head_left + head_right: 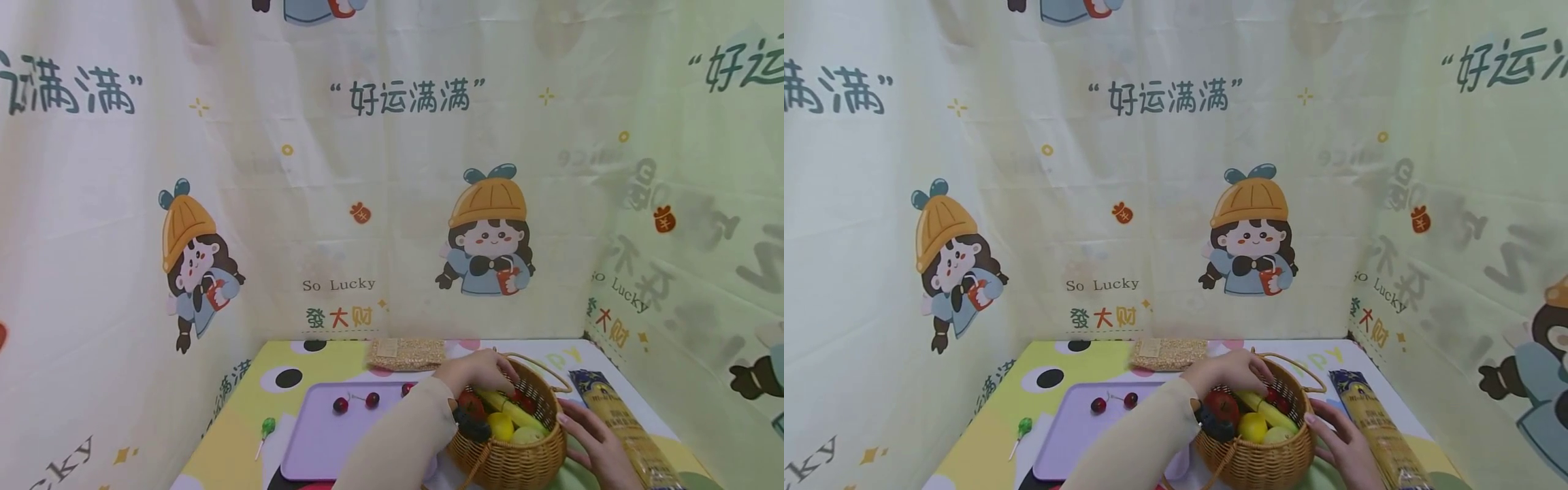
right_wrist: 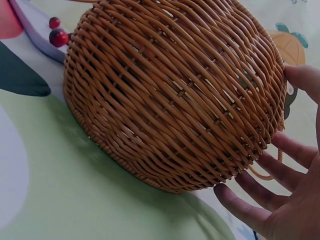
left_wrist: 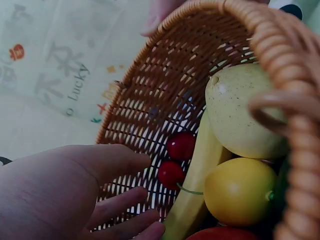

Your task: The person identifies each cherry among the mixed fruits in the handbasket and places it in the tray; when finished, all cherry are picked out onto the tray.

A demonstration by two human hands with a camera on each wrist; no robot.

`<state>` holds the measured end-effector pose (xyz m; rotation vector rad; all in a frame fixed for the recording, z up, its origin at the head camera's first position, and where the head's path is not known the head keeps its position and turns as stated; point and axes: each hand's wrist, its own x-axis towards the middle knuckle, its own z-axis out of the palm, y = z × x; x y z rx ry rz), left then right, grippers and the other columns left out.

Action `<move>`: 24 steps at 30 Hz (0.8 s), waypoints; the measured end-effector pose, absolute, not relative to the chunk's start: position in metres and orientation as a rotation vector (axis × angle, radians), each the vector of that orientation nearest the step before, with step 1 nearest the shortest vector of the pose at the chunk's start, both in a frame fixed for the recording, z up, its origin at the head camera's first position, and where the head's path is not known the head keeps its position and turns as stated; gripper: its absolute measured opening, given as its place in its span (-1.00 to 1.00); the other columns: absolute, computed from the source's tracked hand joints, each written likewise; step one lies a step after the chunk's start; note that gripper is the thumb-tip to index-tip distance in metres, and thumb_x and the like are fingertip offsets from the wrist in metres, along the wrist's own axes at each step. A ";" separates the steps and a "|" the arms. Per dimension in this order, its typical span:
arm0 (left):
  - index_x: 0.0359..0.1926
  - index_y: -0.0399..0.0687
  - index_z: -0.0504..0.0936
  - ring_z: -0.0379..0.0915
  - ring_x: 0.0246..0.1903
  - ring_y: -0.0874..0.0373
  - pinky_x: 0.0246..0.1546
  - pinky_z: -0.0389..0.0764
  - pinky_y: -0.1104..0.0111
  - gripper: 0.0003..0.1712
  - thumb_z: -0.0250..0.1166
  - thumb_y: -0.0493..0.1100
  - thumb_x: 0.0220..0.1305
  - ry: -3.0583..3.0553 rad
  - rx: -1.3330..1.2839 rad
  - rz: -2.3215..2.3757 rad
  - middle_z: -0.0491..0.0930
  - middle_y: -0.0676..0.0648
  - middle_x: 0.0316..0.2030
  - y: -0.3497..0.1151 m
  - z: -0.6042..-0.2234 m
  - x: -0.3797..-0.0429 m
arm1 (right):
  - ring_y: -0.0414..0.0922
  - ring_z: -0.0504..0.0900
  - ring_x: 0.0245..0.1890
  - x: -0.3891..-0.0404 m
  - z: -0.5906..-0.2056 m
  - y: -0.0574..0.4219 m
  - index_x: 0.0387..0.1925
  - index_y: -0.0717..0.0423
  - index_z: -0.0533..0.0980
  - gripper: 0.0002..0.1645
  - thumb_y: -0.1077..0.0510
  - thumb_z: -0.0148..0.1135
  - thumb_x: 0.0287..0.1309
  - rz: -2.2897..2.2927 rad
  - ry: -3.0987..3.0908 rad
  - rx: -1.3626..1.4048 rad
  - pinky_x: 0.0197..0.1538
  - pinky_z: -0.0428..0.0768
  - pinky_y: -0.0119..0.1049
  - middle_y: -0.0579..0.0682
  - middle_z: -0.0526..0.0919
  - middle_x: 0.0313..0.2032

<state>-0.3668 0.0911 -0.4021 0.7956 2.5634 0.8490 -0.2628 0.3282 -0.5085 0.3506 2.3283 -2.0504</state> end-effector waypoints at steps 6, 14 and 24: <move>0.12 0.27 0.88 0.52 0.38 0.29 0.19 0.65 0.38 -0.72 0.50 -0.03 0.43 2.526 0.781 0.762 0.54 0.22 0.51 0.102 -0.407 -0.378 | 0.09 0.57 0.44 -0.264 -0.510 0.330 0.75 0.16 0.15 -0.01 -0.31 0.18 0.65 -2.067 2.315 0.364 0.24 0.79 0.15 0.39 0.19 0.69; 0.23 0.33 0.80 0.63 -0.02 0.27 0.02 0.72 0.27 -0.60 0.53 -0.03 0.40 2.545 0.671 0.662 0.71 0.27 0.19 0.110 -0.421 -0.379 | 0.06 0.58 0.43 -0.265 -0.511 0.324 0.75 0.18 0.14 -0.01 -0.28 0.19 0.66 -2.085 2.315 0.345 0.25 0.79 0.13 0.38 0.19 0.69; 0.32 0.47 0.71 0.61 -0.07 0.30 0.04 0.70 0.24 -0.53 0.47 0.06 0.43 2.541 0.679 0.556 0.69 0.36 0.13 0.123 -0.426 -0.375 | -0.03 0.60 0.37 -0.265 -0.510 0.328 0.75 0.15 0.17 -0.02 -0.30 0.20 0.64 -2.078 2.324 0.372 0.26 0.78 0.13 0.38 0.19 0.69</move>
